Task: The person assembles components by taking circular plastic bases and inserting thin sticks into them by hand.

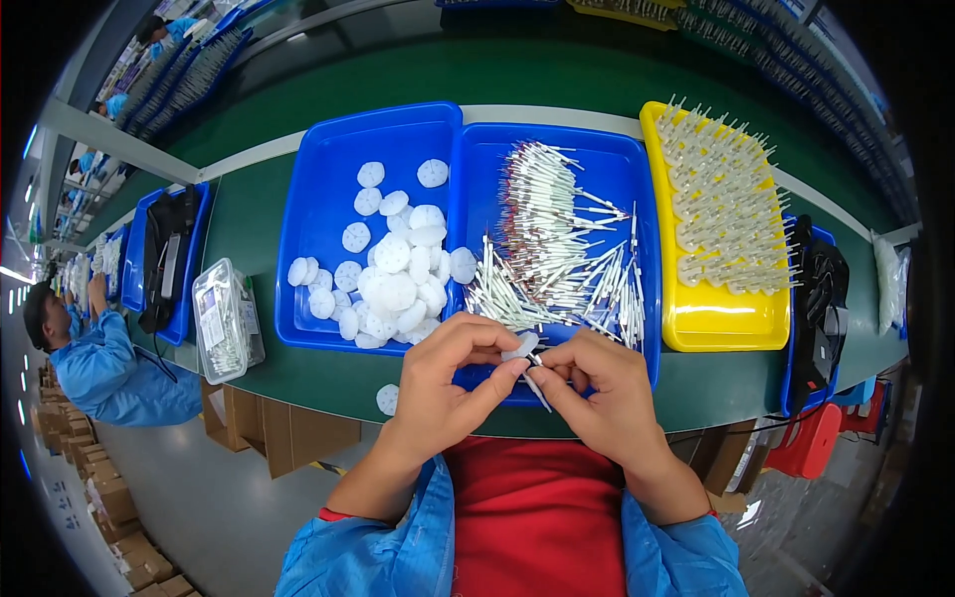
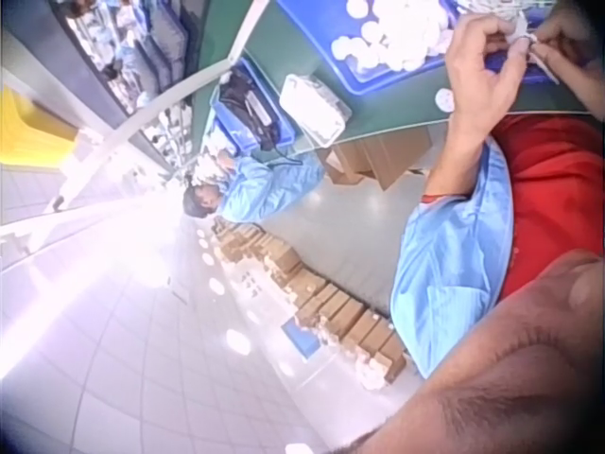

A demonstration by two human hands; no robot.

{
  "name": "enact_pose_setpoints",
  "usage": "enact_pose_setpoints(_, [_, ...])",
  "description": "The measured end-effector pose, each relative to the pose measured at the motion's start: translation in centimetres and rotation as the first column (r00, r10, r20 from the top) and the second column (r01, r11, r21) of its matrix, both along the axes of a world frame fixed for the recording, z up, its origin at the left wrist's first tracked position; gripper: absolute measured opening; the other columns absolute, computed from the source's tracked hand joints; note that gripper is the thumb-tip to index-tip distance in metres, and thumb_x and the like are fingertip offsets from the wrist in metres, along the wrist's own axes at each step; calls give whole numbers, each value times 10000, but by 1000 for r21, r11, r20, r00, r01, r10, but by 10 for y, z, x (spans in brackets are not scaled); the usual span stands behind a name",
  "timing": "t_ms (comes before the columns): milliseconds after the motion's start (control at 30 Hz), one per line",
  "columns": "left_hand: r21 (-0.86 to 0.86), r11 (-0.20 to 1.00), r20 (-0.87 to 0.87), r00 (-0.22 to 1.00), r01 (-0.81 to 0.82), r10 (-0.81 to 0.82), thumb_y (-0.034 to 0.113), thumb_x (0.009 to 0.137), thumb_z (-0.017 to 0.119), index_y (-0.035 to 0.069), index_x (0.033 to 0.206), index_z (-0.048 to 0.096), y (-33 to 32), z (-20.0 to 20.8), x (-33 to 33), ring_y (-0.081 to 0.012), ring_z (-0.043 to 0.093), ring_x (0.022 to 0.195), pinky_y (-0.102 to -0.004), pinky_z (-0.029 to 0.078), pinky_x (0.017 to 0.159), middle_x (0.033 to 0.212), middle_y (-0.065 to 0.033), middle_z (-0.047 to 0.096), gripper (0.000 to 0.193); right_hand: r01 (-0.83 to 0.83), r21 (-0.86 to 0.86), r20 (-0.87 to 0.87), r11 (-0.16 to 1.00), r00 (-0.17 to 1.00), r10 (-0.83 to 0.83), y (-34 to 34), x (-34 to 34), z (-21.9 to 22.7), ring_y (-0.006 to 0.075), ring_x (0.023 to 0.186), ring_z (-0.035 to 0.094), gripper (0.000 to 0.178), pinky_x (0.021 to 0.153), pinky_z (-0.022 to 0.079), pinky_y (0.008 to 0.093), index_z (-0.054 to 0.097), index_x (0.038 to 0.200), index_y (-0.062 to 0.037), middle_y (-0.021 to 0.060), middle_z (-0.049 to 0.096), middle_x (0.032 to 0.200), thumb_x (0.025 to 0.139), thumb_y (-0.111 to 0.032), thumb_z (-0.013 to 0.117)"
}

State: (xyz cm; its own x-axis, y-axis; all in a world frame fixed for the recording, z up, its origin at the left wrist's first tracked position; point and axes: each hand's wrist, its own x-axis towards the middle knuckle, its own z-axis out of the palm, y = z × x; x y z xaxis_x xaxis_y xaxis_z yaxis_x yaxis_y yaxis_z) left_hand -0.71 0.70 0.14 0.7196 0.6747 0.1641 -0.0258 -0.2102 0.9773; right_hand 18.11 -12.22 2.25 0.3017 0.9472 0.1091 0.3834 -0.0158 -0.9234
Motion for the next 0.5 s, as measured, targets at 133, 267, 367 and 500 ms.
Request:
enact_pose_setpoints(133, [-57, 998, 9, 999, -41, 42, -29, 990, 851, -49, 1165, 772, -1, -2, 0, -189, 803, 961, -298, 673, 839, 1131, -129, 756, 193, 8, 30, 3, 1000, 1000, -8, -2, -4, -1, 146, 634, 585, 111, 573, 442, 314, 779, 1032, -7, 66, 678, 840, 981, -27, 875])
enact_pose_setpoints(267, [-61, 998, -32, 999, -18, 16, -73, 1001, 815, -61, 1141, 752, -1, -3, -1, -152, 766, 966, -276, 642, 849, 1147, -123, 743, 153, 26, 81, 80, 996, 996, -33, 0, -8, -2, 221, 670, 649, 112, 595, 485, 365, 765, 1016, -16, 93, 678, 842, 964, 3, 862])
enact_pose_setpoints(367, [77, 997, -54, 998, -23, 27, -25, 985, 849, -38, 1116, 757, -1, 0, 3, -175, 770, 887, -290, 651, 772, 1075, -121, 743, 161, 11, 99, 164, 995, 986, -28, 2, -7, -6, 271, 702, 673, 123, 615, 506, 397, 757, 1015, -23, 108, 674, 845, 953, 14, 856])
enact_pose_setpoints(500, [92, 996, -82, 997, -4, 11, -30, 976, 851, -38, 1125, 752, -1, 1, 3, -182, 764, 889, -293, 654, 777, 1071, -126, 741, 179, 1, 101, 211, 995, 977, -23, 3, -8, -7, 290, 711, 675, 134, 622, 510, 416, 749, 1016, -28, 110, 671, 846, 952, 3, 863])
